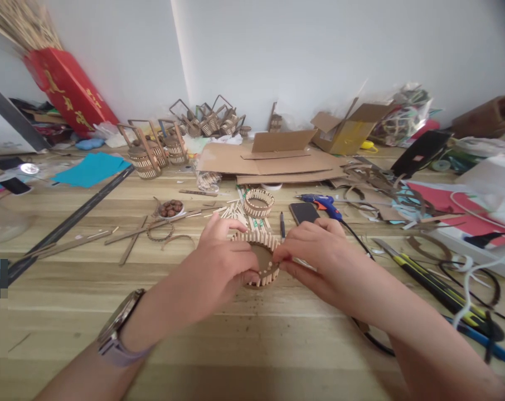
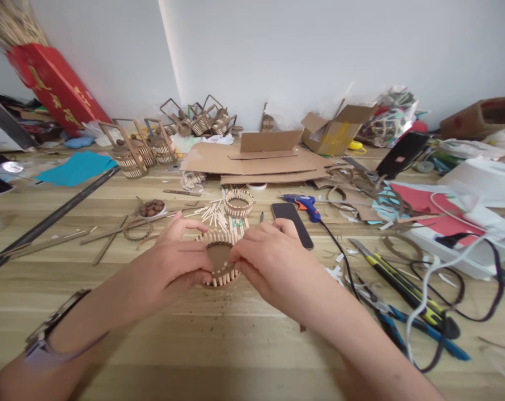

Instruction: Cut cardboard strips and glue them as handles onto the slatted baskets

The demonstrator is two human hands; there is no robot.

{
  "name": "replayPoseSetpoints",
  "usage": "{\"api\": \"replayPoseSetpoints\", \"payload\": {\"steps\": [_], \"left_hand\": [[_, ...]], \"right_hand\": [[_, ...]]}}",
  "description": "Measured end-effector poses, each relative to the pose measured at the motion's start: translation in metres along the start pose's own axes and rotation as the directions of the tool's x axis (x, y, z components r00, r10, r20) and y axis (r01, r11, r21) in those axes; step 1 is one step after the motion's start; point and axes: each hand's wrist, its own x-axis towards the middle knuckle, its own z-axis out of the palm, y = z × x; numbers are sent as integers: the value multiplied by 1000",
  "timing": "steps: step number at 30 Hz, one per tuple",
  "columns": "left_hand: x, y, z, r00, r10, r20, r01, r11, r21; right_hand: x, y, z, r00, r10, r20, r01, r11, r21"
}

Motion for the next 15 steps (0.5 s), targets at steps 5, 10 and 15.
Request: {"api": "replayPoseSetpoints", "payload": {"steps": [5, 10, 15], "left_hand": [[-1, -3, 1, 999, -39, 10, 39, 999, 16], [1, -1, 7, 990, -130, -47, 134, 987, 89], [2, 0, 9, 993, -81, -87, 92, 987, 129]], "right_hand": [[1, -5, 0, 1000, 19, 14, -19, 1000, 1], [3, -8, -1, 999, 35, 24, -35, 999, -7], [3, -11, -2, 998, 46, 37, -46, 999, 5]]}}
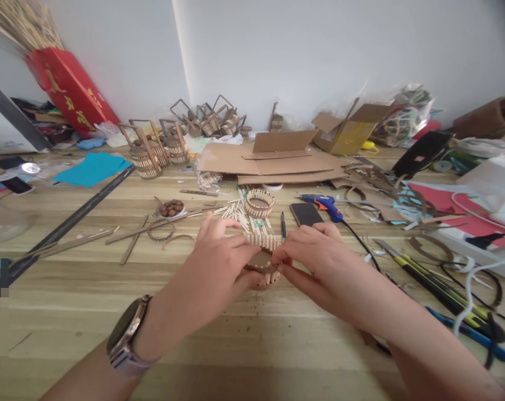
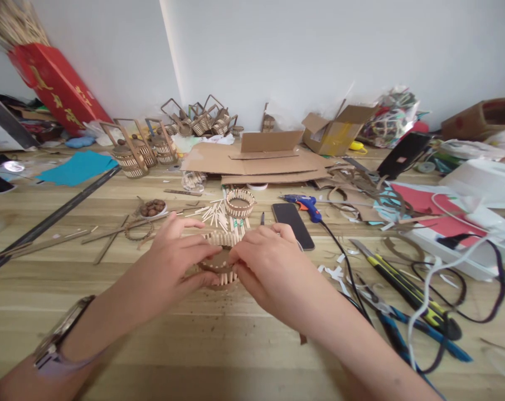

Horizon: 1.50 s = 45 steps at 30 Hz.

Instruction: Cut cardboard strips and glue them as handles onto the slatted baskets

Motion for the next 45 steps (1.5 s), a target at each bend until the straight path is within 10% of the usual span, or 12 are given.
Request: {"api": "replayPoseSetpoints", "payload": {"steps": [45], "left_hand": [[0, 0, -10, 994, 97, -42, -102, 982, -157]], "right_hand": [[-7, 14, 7, 985, -75, -153, 53, 988, -147]]}}
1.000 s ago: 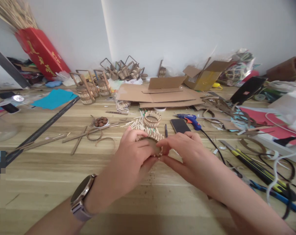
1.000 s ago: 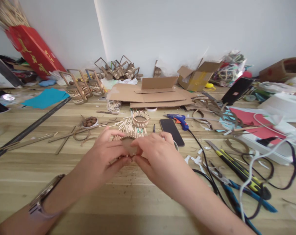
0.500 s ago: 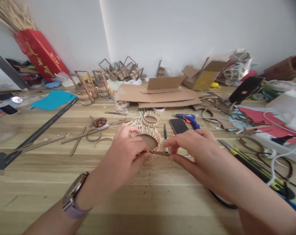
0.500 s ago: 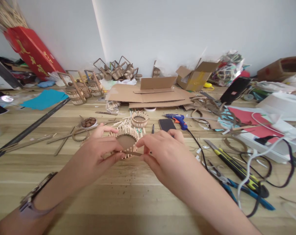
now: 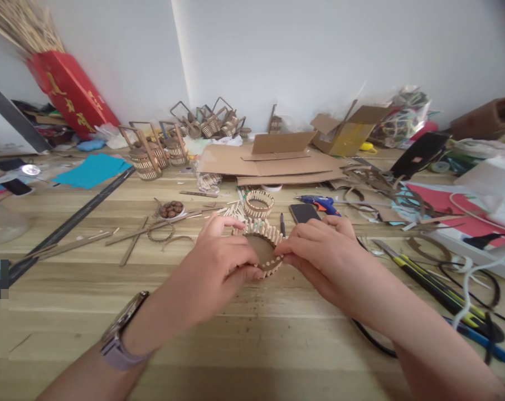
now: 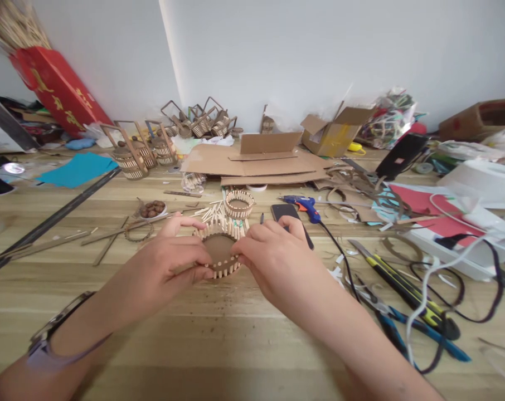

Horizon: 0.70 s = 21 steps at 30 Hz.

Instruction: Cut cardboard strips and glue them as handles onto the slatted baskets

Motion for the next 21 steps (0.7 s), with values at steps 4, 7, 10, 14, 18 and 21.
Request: {"api": "replayPoseSetpoints", "payload": {"steps": [4, 7, 10, 14, 18, 21], "left_hand": [[-1, 0, -3, 999, -38, 25, 37, 999, 39], [-3, 3, -4, 997, -74, 20, 72, 992, 101], [-5, 7, -1, 998, -62, -1, 62, 989, 134], [-4, 11, 7, 999, -40, -7, 40, 992, 118], [-2, 9, 9, 999, -17, -32, 17, 1000, 7], [-1, 7, 5, 998, 18, -52, -20, 999, -45]], "right_hand": [[2, -4, -1, 1000, -23, -1, 23, 998, -55], [4, -9, -2, 1000, -25, -4, 24, 995, -100], [4, -15, 0, 1000, -22, -13, 20, 995, -93], [2, -22, 4, 1000, -15, -23, 14, 998, -58], [1, -24, 1, 1000, -8, -14, 8, 1000, -3], [0, -19, -8, 999, 2, -47, -2, 1000, 13]]}}
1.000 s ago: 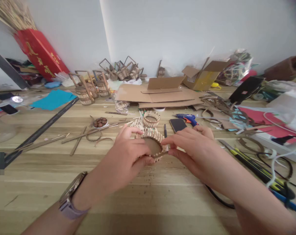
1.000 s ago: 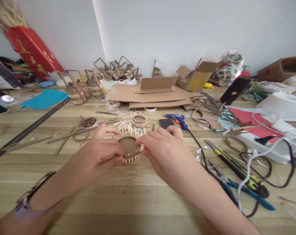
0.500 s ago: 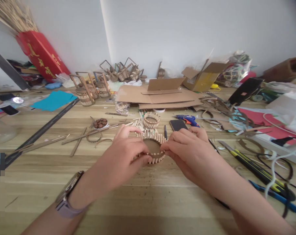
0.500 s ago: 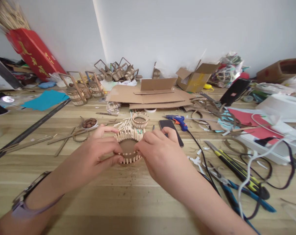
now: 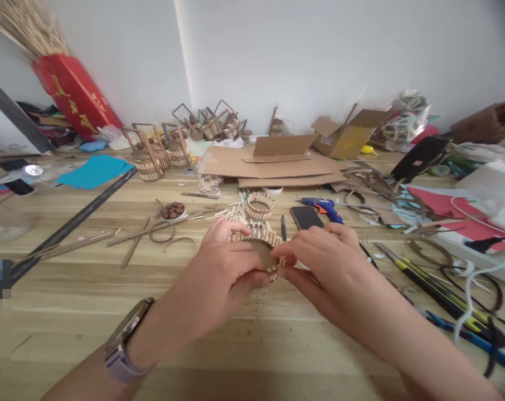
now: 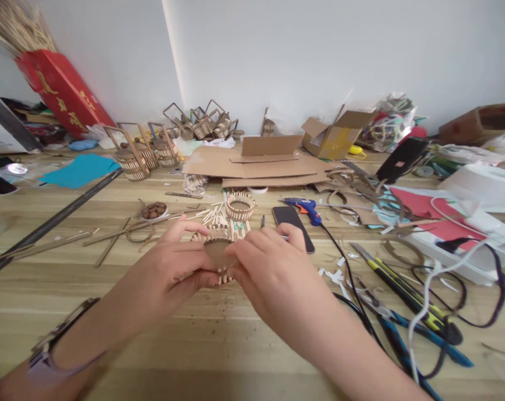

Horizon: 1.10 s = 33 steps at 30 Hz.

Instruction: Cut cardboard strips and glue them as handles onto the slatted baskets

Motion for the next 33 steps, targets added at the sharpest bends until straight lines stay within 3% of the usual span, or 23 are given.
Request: {"api": "replayPoseSetpoints", "payload": {"steps": [3, 8, 22, 26, 33], "left_hand": [[1, -3, -5, 1000, -11, 19, 11, 1000, -1], [3, -7, -9, 999, -38, 28, 37, 999, 24], [2, -10, -13, 992, -24, 123, 32, 997, -71], [4, -14, -14, 986, -39, 165, 44, 999, -26], [3, -8, 1, 984, -38, 172, 35, 999, 20]], "right_hand": [[-2, 9, -9, 999, 2, -45, -3, 1000, -14], [-3, 18, -15, 1000, -2, 20, 1, 1000, 20], [1, 21, -2, 1000, -11, 19, 9, 994, 106], [4, 19, -3, 995, 23, 93, -30, 997, 68], [5, 6, 2, 992, 37, 122, -44, 997, 60]]}}
